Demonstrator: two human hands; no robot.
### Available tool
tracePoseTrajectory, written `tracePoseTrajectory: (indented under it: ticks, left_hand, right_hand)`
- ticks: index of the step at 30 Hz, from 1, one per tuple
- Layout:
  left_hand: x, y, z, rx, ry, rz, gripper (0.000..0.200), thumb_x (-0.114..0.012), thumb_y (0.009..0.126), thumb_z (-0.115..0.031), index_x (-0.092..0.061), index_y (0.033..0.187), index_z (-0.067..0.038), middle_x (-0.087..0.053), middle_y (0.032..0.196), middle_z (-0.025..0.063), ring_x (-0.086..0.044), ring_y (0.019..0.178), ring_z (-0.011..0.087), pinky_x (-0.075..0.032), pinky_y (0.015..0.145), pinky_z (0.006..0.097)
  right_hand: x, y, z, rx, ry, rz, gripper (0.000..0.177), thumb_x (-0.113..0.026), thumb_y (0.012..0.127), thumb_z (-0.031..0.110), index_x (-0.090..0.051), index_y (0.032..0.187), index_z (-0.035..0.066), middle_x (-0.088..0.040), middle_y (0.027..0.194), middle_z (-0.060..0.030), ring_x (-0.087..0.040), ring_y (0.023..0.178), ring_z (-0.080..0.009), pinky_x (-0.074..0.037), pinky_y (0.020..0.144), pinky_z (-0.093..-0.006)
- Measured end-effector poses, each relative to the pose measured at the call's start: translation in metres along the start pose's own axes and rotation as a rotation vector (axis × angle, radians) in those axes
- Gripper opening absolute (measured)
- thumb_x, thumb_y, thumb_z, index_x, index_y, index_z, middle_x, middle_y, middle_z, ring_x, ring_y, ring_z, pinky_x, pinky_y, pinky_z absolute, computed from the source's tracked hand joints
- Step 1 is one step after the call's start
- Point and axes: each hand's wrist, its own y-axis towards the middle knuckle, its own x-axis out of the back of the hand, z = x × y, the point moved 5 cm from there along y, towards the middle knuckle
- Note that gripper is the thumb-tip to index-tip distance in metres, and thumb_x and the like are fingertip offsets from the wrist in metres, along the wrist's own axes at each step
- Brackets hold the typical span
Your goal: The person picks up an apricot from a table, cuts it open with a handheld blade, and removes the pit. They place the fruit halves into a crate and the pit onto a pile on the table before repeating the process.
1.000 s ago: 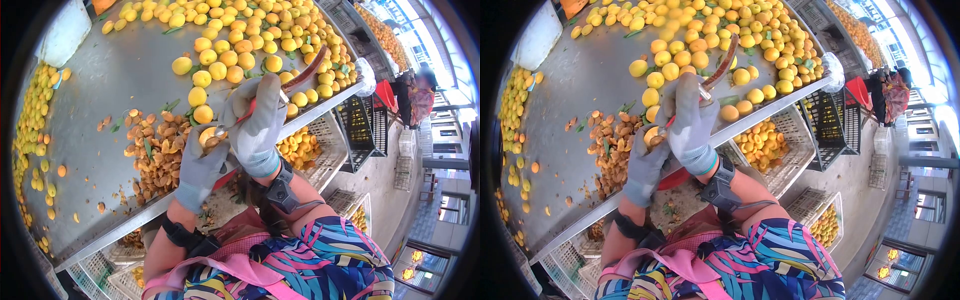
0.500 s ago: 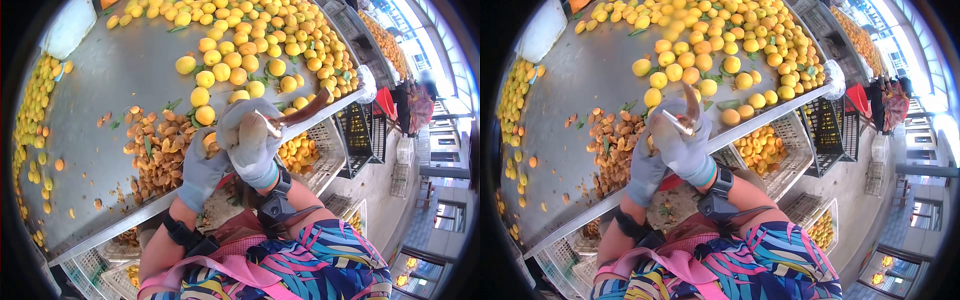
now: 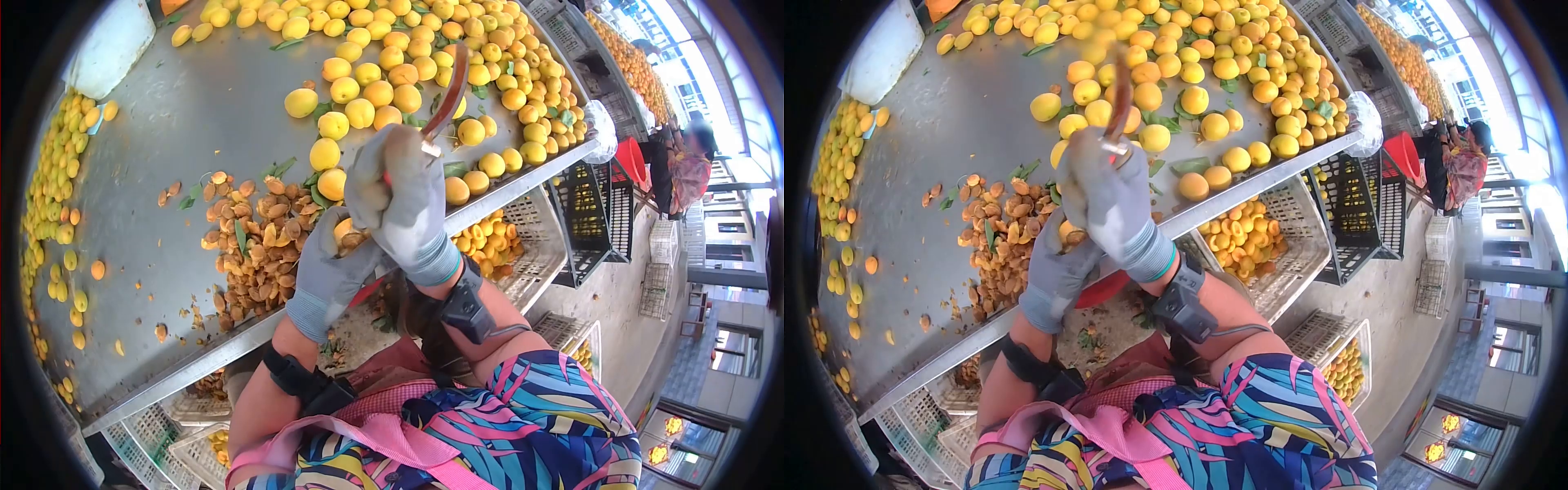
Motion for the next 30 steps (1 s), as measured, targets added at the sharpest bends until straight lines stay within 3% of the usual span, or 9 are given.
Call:
tracePoseTrajectory:
  ticks: [3,8,10,13,18,23,26,29,30]
  left_hand:
    - [0.0,0.0,-0.002,-0.035,0.073,0.053,0.034,-0.07,0.077,-0.014,-0.054,0.104,-0.003,-0.062,0.095,0.01,-0.06,0.088,0.0185,-0.047,0.079,0.031]
    - [0.001,-0.002,-0.012,0.034,0.069,0.148,0.033,-0.07,0.079,-0.013,-0.054,0.106,-0.003,-0.062,0.092,0.0081,-0.06,0.078,0.0151,-0.049,0.071,0.0281]
    - [-0.004,-0.006,-0.016,0.278,-0.068,0.254,0.036,-0.071,0.078,-0.013,-0.053,0.109,-0.004,-0.061,0.088,0.0061,-0.058,0.066,0.0106,-0.047,0.059,0.0241]
    - [-0.005,-0.008,-0.011,0.225,-0.149,0.243,0.041,-0.073,0.078,-0.013,-0.051,0.112,-0.004,-0.06,0.082,0.0041,-0.054,0.056,0.0071,-0.042,0.049,0.0215]
    - [-0.005,-0.008,-0.019,0.205,-0.012,0.267,0.047,-0.075,0.077,-0.014,-0.049,0.114,-0.002,-0.061,0.077,0.0027,-0.055,0.057,0.0073,-0.043,0.05,0.0223]
    - [-0.006,-0.006,-0.017,0.14,0.089,0.307,0.047,-0.075,0.076,-0.016,-0.05,0.113,-0.002,-0.061,0.073,0.0017,-0.056,0.056,0.0073,-0.044,0.051,0.0229]
    - [-0.007,0.001,-0.02,0.156,0.068,0.3,0.045,-0.073,0.077,-0.016,-0.051,0.114,-0.003,-0.062,0.081,0.0047,-0.06,0.067,0.0093,-0.048,0.058,0.0254]
    - [0.0,0.003,-0.024,-0.059,0.285,0.26,0.046,-0.067,0.078,-0.004,-0.049,0.121,-0.004,-0.057,0.112,0.0096,-0.058,0.099,0.0173,-0.046,0.088,0.0313]
    - [0.001,0.004,-0.024,-0.059,0.291,0.258,0.046,-0.067,0.078,-0.004,-0.049,0.121,-0.004,-0.057,0.112,0.0096,-0.058,0.099,0.0173,-0.046,0.088,0.0313]
  right_hand:
    - [-0.006,0.007,0.002,-0.142,0.239,0.035,0.046,-0.038,0.099,0.046,-0.045,0.074,0.008,-0.035,0.049,0.0014,-0.032,0.036,-0.008,-0.027,0.035,-0.0228]
    - [-0.002,0.008,0.002,-0.21,0.309,0.029,0.046,-0.037,0.098,0.05,-0.044,0.073,0.012,-0.028,0.049,0.0036,-0.026,0.036,-0.008,-0.024,0.035,-0.024]
    - [0.001,0.008,0.0,-0.246,0.347,0.019,0.047,-0.034,0.098,0.052,-0.044,0.073,0.014,-0.025,0.049,0.0049,-0.021,0.035,-0.0077,-0.021,0.035,-0.0246]
    - [0.005,0.008,-0.002,-0.307,0.428,0.031,0.047,-0.035,0.097,0.054,-0.046,0.074,0.015,-0.025,0.048,0.0057,-0.019,0.035,-0.007,-0.02,0.035,-0.0243]
    - [0.011,0.01,-0.014,-0.456,0.815,0.081,0.045,-0.043,0.093,0.057,-0.045,0.073,0.017,-0.021,0.052,0.0064,-0.019,0.039,-0.0069,-0.018,0.038,-0.0237]
    - [0.014,0.016,-0.012,-0.384,0.804,0.08,0.047,-0.04,0.095,0.056,-0.053,0.075,0.015,-0.021,0.049,0.008,-0.018,0.036,-0.006,-0.018,0.036,-0.0235]
    - [0.022,0.022,-0.001,-0.278,0.81,0.046,0.051,-0.035,0.097,0.054,-0.059,0.077,0.013,-0.022,0.046,0.0092,-0.019,0.035,-0.0052,-0.018,0.035,-0.0233]
    - [0.033,0.024,0.012,-0.225,0.696,-0.065,0.05,-0.035,0.098,0.051,-0.059,0.077,0.012,-0.025,0.048,0.0076,-0.022,0.036,-0.0065,-0.02,0.036,-0.024]
    - [0.038,0.024,0.017,-0.204,0.581,-0.147,0.05,-0.035,0.098,0.05,-0.059,0.077,0.012,-0.027,0.049,0.0066,-0.024,0.037,-0.0072,-0.021,0.036,-0.0244]
